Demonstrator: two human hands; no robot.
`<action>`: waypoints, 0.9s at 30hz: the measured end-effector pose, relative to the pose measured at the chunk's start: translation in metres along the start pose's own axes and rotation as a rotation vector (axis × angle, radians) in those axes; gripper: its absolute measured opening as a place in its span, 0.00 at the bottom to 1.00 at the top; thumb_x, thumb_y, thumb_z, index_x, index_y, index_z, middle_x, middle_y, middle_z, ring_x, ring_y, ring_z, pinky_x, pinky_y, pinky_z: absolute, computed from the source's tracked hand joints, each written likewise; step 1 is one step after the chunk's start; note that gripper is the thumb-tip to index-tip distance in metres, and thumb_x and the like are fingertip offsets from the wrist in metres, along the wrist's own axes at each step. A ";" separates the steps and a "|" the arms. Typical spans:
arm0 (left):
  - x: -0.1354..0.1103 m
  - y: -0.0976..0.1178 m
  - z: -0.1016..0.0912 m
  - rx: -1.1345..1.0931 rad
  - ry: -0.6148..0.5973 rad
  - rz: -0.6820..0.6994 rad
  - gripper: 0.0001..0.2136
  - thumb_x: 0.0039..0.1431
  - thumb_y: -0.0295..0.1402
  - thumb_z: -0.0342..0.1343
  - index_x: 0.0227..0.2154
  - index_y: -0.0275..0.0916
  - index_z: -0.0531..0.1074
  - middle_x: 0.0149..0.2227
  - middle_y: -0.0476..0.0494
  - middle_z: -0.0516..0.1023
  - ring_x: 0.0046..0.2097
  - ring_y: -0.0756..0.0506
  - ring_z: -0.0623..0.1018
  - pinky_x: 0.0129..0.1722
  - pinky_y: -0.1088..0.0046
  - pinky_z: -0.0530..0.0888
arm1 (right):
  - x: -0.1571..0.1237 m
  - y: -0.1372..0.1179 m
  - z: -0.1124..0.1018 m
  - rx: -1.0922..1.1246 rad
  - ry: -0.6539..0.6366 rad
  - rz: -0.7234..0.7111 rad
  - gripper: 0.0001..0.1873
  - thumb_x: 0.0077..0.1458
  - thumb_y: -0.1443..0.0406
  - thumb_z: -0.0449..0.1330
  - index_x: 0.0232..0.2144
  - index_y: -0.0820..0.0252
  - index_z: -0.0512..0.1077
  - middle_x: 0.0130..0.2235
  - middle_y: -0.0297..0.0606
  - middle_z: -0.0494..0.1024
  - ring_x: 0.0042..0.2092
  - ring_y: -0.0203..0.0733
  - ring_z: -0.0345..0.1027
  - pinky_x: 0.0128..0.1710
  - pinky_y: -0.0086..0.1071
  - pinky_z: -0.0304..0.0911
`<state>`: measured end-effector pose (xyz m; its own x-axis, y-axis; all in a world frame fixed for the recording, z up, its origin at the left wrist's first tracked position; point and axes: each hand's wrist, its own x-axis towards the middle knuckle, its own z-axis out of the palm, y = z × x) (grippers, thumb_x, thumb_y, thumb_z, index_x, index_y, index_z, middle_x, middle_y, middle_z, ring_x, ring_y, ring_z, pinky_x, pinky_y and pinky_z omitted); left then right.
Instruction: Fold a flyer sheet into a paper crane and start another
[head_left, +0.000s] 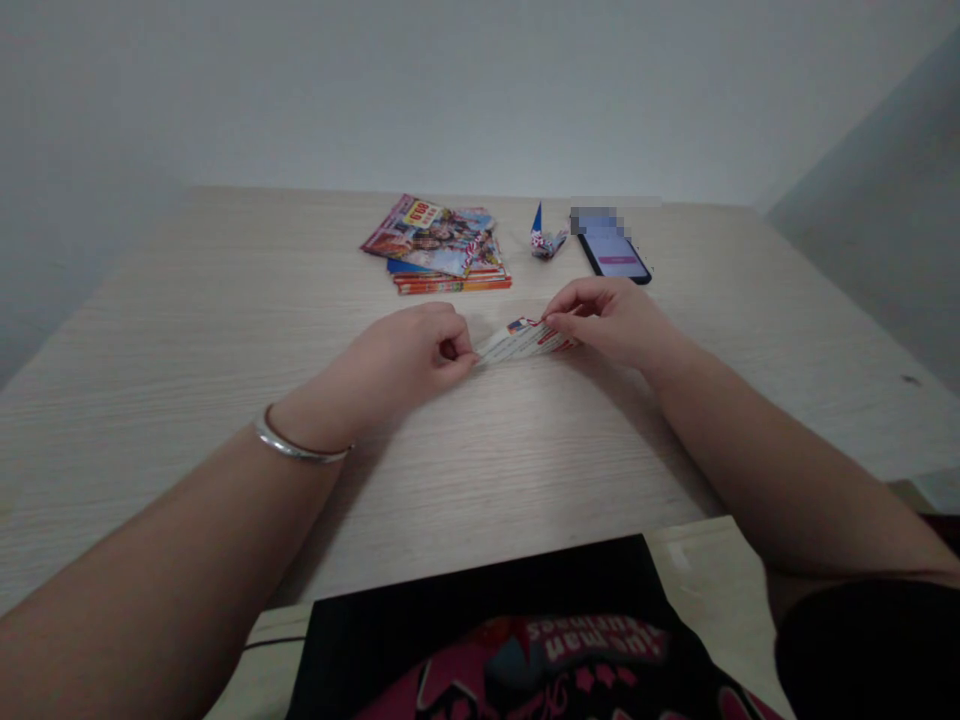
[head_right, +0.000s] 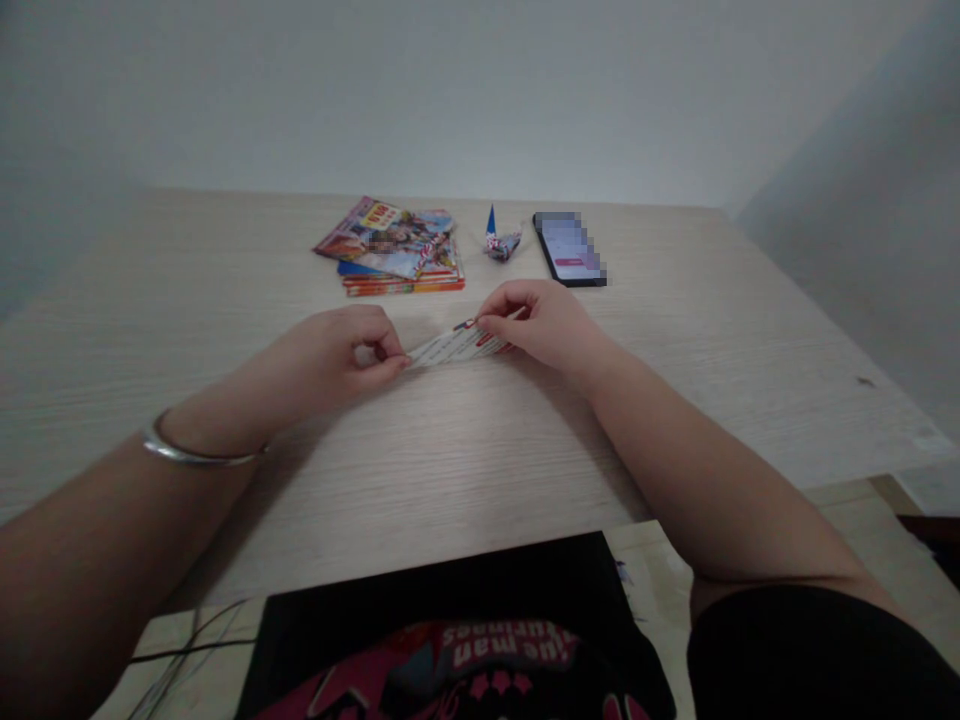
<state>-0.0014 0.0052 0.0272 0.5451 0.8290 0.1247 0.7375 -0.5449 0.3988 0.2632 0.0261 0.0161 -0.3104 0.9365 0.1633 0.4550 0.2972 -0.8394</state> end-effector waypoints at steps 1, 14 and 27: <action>0.000 -0.001 0.000 -0.003 0.009 0.019 0.07 0.57 0.32 0.55 0.25 0.39 0.72 0.28 0.47 0.75 0.31 0.46 0.72 0.33 0.69 0.65 | 0.000 0.000 -0.001 -0.018 0.005 -0.020 0.09 0.53 0.58 0.68 0.29 0.57 0.79 0.29 0.36 0.80 0.29 0.37 0.67 0.29 0.34 0.62; 0.002 -0.014 0.006 0.044 -0.005 0.418 0.15 0.71 0.35 0.50 0.51 0.39 0.79 0.57 0.38 0.81 0.63 0.37 0.74 0.69 0.51 0.65 | 0.001 0.012 -0.010 -0.274 -0.258 -0.416 0.08 0.61 0.60 0.62 0.34 0.55 0.80 0.41 0.39 0.85 0.44 0.44 0.78 0.50 0.41 0.71; -0.004 -0.014 0.013 0.109 -0.116 0.209 0.28 0.67 0.39 0.53 0.67 0.30 0.65 0.70 0.27 0.66 0.69 0.33 0.69 0.70 0.52 0.64 | 0.001 0.014 0.020 -0.688 -0.161 -0.351 0.26 0.59 0.52 0.67 0.55 0.60 0.79 0.55 0.51 0.79 0.56 0.58 0.71 0.60 0.51 0.64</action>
<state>-0.0086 0.0082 0.0091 0.7276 0.6805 0.0870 0.6391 -0.7185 0.2747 0.2528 0.0272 -0.0054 -0.6249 0.7436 0.2378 0.7058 0.6683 -0.2352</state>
